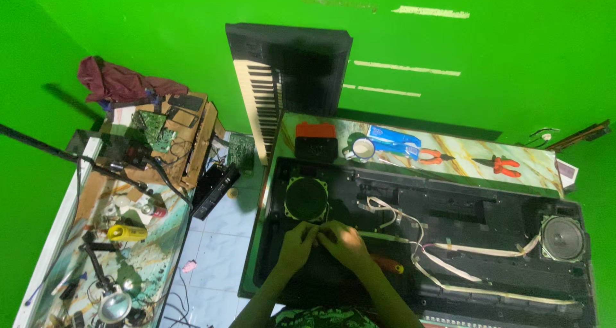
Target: The person manipulates internal wires and electronic components inside a disassembled electronic keyboard with their hands.
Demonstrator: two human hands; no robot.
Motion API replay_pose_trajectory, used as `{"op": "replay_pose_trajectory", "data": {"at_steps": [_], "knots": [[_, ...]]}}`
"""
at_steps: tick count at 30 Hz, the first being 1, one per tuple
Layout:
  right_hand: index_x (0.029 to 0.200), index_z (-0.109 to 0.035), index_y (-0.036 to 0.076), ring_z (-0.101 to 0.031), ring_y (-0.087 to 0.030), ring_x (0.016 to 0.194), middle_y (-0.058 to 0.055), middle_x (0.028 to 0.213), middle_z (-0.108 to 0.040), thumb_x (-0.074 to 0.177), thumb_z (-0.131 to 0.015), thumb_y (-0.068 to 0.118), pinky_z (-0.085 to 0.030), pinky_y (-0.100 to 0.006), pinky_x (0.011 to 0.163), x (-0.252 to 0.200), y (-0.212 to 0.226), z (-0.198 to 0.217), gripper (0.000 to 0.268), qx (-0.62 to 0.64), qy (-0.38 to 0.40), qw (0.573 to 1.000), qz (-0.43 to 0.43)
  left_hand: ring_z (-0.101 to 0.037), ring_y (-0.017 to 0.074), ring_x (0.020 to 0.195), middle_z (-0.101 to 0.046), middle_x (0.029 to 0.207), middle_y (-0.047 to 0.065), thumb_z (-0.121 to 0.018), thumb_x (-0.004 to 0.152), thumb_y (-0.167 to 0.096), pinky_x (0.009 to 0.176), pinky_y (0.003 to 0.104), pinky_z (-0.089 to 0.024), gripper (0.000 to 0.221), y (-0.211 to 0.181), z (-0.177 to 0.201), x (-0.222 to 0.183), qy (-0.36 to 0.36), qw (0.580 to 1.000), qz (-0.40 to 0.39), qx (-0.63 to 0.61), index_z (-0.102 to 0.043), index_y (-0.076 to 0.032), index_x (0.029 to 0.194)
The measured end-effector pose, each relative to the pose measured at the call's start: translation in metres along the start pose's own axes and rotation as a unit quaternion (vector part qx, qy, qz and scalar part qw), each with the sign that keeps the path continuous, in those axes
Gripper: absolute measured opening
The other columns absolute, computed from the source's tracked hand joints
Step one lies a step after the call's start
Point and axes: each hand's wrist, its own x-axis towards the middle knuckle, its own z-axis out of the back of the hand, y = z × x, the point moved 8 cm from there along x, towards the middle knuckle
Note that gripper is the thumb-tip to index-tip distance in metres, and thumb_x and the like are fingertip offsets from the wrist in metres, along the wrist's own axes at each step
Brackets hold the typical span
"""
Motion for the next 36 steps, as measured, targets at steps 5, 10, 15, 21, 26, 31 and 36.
{"op": "replay_pose_trajectory", "data": {"at_steps": [5, 10, 15, 21, 26, 31, 36], "knots": [[0.113, -0.072, 0.003, -0.074, -0.030, 0.085, -0.015, 0.099, -0.077, 0.098, -0.070, 0.033, -0.058, -0.041, 0.074, 0.008, -0.086, -0.025, 0.034, 0.183, 0.008, 0.915, -0.361, -0.072, 0.0164, 0.070, -0.076, 0.081, 0.010, -0.060, 0.099, -0.017, 0.066, 0.030, -0.055, 0.021, -0.021, 0.006, 0.016, 0.028, 0.999, -0.029, -0.001, -0.070, -0.001, 0.109], [0.114, -0.069, 0.005, -0.074, -0.035, 0.076, -0.017, 0.089, -0.076, 0.086, -0.076, 0.018, -0.057, -0.042, 0.070, 0.054, -0.018, 0.013, 0.032, -0.056, -0.018, 0.997, -0.049, -0.075, 0.0211, 0.080, -0.077, 0.090, 0.011, -0.060, 0.099, -0.019, 0.072, 0.032, -0.058, 0.024, -0.041, 0.015, 0.044, 0.025, 0.997, -0.060, 0.042, -0.069, -0.002, 0.114], [0.102, -0.072, 0.004, -0.078, -0.034, 0.080, -0.018, 0.090, -0.077, 0.086, -0.072, 0.011, -0.060, -0.040, 0.067, 0.103, 0.038, 0.070, 0.017, 0.026, -0.108, 0.993, -0.031, -0.075, 0.0323, 0.089, -0.076, 0.099, 0.015, -0.068, 0.095, -0.017, 0.075, 0.039, -0.058, 0.023, -0.084, 0.037, 0.082, -0.044, 0.972, -0.204, 0.103, -0.070, -0.005, 0.114], [0.103, -0.073, 0.004, -0.077, -0.035, 0.081, -0.018, 0.092, -0.077, 0.088, -0.071, 0.012, -0.060, -0.040, 0.069, 0.159, 0.040, 0.098, 0.017, 0.005, -0.122, 0.992, -0.034, -0.072, 0.0333, 0.089, -0.073, 0.099, 0.014, -0.070, 0.090, -0.016, 0.074, 0.041, -0.056, 0.024, -0.104, 0.054, 0.142, -0.054, 0.970, -0.198, 0.132, -0.070, -0.007, 0.113], [0.105, -0.073, 0.004, -0.078, -0.034, 0.084, -0.017, 0.096, -0.078, 0.087, -0.070, 0.013, -0.061, -0.040, 0.071, 0.193, 0.008, 0.097, 0.021, 0.010, -0.141, 0.988, -0.056, -0.070, 0.0375, 0.097, -0.073, 0.106, 0.017, -0.073, 0.088, -0.017, 0.082, 0.044, -0.055, 0.028, -0.113, 0.060, 0.181, -0.087, 0.941, -0.270, 0.186, -0.070, -0.005, 0.113], [0.108, -0.073, 0.007, -0.077, -0.034, 0.086, -0.017, 0.098, -0.079, 0.087, -0.070, 0.017, -0.060, -0.042, 0.080, 0.224, -0.032, 0.078, 0.024, -0.007, -0.097, 0.989, -0.109, -0.071, 0.0348, 0.099, -0.074, 0.107, 0.016, -0.073, 0.088, -0.019, 0.083, 0.042, -0.056, 0.031, -0.080, 0.057, 0.216, -0.082, 0.968, -0.164, 0.171, -0.070, -0.004, 0.115], [0.112, -0.071, 0.014, -0.075, -0.032, 0.075, -0.014, 0.091, -0.078, 0.089, -0.068, 0.025, -0.058, -0.043, 0.076, 0.236, -0.077, 0.050, 0.026, -0.060, -0.047, 0.987, -0.145, -0.073, 0.0312, 0.097, -0.075, 0.105, 0.015, -0.073, 0.087, -0.018, 0.083, 0.040, -0.056, 0.032, -0.053, 0.055, 0.242, -0.067, 0.976, -0.123, 0.167, -0.070, -0.005, 0.116]]}}
